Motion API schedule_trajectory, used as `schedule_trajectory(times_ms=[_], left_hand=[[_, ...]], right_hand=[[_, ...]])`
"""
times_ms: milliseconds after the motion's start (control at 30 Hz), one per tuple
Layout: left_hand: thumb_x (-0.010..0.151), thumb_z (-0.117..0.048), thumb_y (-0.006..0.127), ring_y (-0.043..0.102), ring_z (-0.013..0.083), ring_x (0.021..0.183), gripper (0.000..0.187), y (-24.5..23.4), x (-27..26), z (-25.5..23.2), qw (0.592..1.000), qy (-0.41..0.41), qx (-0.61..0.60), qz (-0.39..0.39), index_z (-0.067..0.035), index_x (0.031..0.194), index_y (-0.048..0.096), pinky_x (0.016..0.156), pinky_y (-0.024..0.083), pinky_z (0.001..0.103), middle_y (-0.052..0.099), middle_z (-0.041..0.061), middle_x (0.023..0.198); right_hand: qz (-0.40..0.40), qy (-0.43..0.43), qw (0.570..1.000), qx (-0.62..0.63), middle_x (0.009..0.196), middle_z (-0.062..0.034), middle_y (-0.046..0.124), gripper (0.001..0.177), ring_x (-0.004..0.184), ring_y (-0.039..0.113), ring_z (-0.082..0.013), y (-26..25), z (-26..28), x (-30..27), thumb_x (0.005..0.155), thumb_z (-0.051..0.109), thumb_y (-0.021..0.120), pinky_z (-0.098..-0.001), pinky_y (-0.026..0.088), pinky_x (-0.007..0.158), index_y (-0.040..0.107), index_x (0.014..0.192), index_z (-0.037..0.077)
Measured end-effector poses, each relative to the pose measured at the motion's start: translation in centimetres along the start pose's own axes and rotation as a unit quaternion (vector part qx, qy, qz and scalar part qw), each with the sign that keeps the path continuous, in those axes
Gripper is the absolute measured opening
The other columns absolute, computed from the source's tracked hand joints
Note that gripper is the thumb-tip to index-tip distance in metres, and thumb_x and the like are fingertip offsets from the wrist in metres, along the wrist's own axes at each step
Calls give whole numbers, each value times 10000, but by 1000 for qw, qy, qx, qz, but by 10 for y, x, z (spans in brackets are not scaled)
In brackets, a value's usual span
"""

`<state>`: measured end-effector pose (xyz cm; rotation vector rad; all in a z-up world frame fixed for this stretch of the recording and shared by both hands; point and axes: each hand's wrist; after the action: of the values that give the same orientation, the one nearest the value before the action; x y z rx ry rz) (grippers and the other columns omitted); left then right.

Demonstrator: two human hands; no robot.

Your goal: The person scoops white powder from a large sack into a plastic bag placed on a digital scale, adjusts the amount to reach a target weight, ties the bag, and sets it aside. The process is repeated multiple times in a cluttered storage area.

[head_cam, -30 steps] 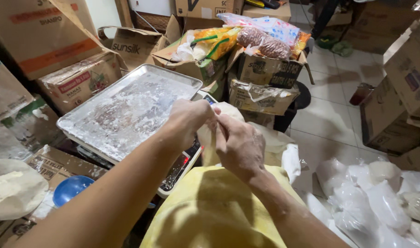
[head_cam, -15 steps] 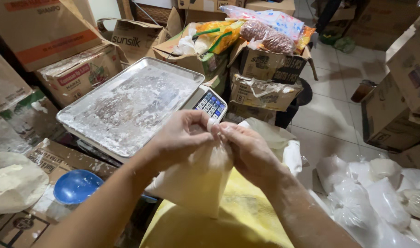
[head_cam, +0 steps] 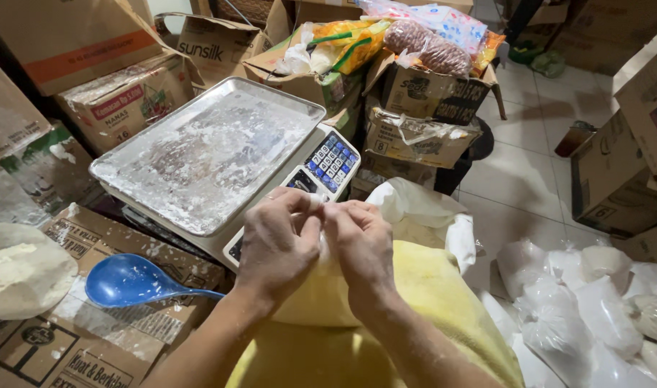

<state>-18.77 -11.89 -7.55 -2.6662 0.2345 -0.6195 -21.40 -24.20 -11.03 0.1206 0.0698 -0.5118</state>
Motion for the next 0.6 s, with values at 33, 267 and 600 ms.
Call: schedule_trajectory(times_ms=[33, 267, 600], left_hand=[[865, -23, 607, 754, 266, 902, 146, -1, -2, -3, 999, 28, 28, 2, 27, 916, 735, 831, 597, 347, 722, 166, 964], [742, 23, 609, 676, 410, 981, 391, -4, -7, -14, 976, 61, 190, 89, 56, 1124, 683, 843, 546, 457, 612, 268, 1205], [831, -51, 682, 778, 264, 769, 258, -24, 10, -4, 998, -33, 43, -8, -11, 1047, 547, 718, 616, 373, 745, 142, 827]], right_hand=[[-5, -31, 999, -25, 1088, -52, 625, 247, 905, 633, -124, 1, 1, -5, 822, 189, 717, -274, 528, 753, 794, 934, -17], [-1, -135, 982, -130, 1216, -51, 540, 230, 1088, 632, -163, 4, 11, -9, 777, 187, 799, -298, 561, 893, 783, 896, -10], [26, -166, 977, -131, 1162, -45, 528, 243, 1057, 631, -134, 3, 14, -17, 827, 226, 789, -250, 649, 824, 793, 925, 3]])
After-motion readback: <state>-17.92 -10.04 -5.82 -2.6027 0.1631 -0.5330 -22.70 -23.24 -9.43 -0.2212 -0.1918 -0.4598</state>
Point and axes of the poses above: each hand's wrist, its own x-axis towards the middle knuckle, its own y-axis out of the palm, z = x × y
